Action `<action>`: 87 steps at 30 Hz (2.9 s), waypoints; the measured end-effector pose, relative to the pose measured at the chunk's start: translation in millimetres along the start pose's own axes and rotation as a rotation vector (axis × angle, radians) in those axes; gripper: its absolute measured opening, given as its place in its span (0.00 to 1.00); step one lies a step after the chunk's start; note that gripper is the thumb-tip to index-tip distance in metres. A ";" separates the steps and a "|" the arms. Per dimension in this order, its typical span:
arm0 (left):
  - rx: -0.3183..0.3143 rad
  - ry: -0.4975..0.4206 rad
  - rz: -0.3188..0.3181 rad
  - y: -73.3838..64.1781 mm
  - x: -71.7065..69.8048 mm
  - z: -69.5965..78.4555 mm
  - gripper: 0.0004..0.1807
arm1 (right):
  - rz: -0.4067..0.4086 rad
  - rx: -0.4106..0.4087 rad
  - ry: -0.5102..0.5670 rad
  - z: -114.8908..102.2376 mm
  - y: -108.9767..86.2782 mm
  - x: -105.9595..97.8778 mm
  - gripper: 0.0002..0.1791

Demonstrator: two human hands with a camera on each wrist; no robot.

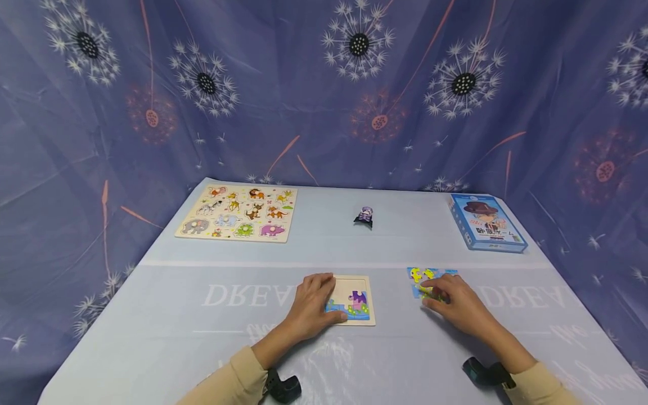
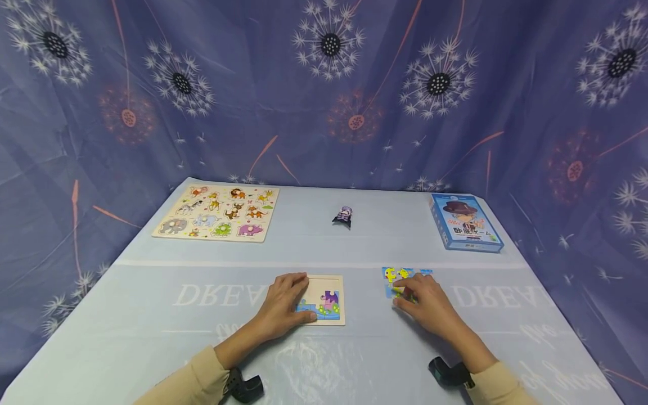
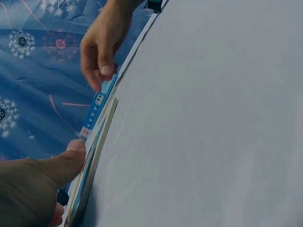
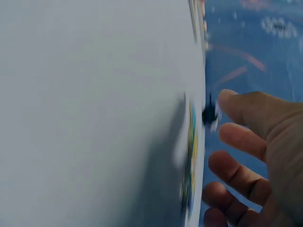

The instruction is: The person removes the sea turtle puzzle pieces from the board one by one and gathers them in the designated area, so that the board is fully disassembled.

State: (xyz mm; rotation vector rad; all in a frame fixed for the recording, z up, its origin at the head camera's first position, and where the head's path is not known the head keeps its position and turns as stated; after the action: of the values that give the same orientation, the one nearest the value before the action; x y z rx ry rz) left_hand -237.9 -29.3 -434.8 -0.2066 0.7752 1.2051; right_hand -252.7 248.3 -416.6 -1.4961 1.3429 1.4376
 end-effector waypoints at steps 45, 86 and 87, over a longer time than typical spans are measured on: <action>0.016 0.091 -0.050 16.0 20.5 10.5 0.43 | 0.006 -0.170 0.126 -110.9 36.0 38.3 0.14; 0.002 0.079 -0.068 16.8 21.1 12.4 0.43 | -0.025 -0.181 0.221 -115.0 35.2 43.5 0.19; -0.001 0.078 -0.071 16.9 21.3 12.5 0.43 | -0.024 -0.177 0.228 -114.1 34.7 43.6 0.19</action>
State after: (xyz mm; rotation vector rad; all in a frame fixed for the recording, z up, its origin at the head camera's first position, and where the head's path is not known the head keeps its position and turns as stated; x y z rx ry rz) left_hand -244.7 -0.1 -435.1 -0.2811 0.8288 1.1356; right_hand -258.1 122.3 -431.6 -1.8309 1.3524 1.4352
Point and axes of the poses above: each hand's wrist, its own y-axis towards the middle knuckle, its own x-axis out of the palm, z = x × y, the point moved 9 cm from there along y, towards the middle knuckle, and after that the axes turned 14 degrees about -y, right-handed, at the moved point
